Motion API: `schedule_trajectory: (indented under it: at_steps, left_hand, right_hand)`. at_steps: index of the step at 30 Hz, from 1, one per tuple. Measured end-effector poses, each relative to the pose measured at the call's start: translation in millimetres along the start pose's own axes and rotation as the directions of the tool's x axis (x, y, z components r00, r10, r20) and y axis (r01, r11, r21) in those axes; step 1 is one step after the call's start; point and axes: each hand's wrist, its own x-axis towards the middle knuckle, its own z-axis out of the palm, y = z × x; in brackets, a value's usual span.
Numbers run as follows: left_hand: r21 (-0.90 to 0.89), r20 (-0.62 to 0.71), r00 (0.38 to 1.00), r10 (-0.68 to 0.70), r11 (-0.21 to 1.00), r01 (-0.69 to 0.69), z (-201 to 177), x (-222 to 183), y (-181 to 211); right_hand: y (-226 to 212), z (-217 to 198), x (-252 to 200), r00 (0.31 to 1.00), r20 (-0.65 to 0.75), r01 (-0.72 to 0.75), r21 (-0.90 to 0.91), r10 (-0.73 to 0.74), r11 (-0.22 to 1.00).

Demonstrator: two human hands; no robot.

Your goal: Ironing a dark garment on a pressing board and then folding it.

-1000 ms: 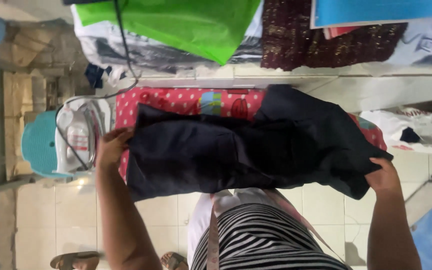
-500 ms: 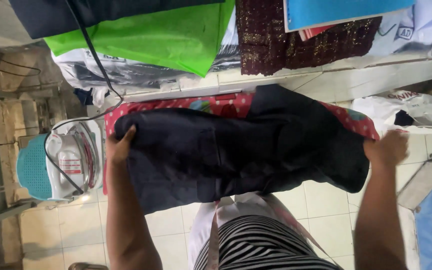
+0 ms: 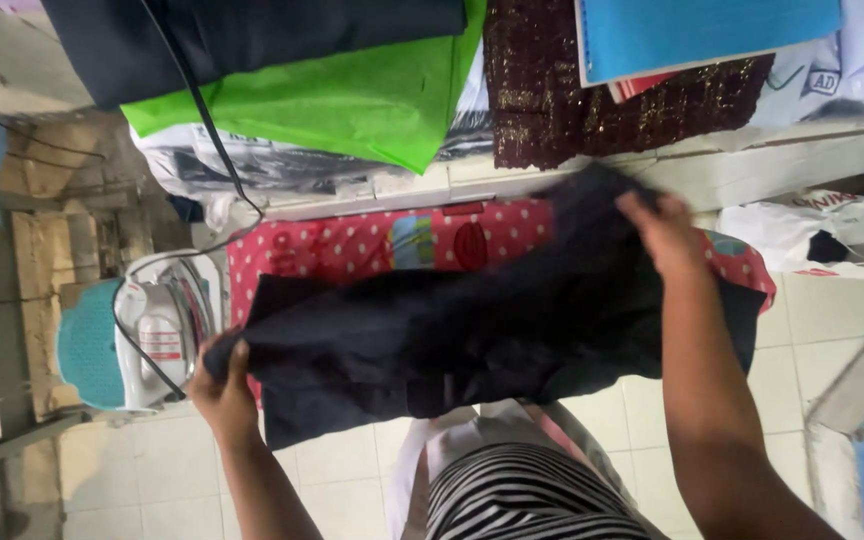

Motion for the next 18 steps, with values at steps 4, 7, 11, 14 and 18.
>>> schedule_trajectory:
  at_steps: [4, 7, 11, 14, 18]
  left_hand:
    - [0.054, 0.044, 0.998, 0.042, 0.998, -0.044, 33.5, 51.1, -39.5]
    - [0.06, 0.167, 0.981, 0.098, 0.992, -0.11, 71.4, 98.5, -67.4]
    - [-0.142, 0.193, 0.979, 0.07, 0.989, -0.043, 89.8, 128.5, -111.6]
    - [-0.106, 0.213, 0.968, -0.135, 0.981, 0.161, 67.2, 141.3, -183.3]
    - [0.05, 0.287, 0.93, -0.227, 0.974, 0.223, 68.8, 148.0, -163.6]
  right_hand:
    - [28.2, 11.8, 34.7, 0.853, -0.522, 0.462, 0.747, -0.009, 0.478]
    - [33.0, 35.4, 59.1, 0.757, -0.654, 0.583, 0.674, -0.001, 0.455]
    - [68.8, 56.0, 76.3, 0.621, -0.765, 0.59, 0.31, -0.173, 0.745]
    - [43.9, 50.7, -0.2, 0.232, -0.802, 0.667, -0.28, -0.55, 0.69]
    - [9.6, 109.2, -85.8, 0.314, -0.658, 0.721, -0.303, -0.684, 0.623]
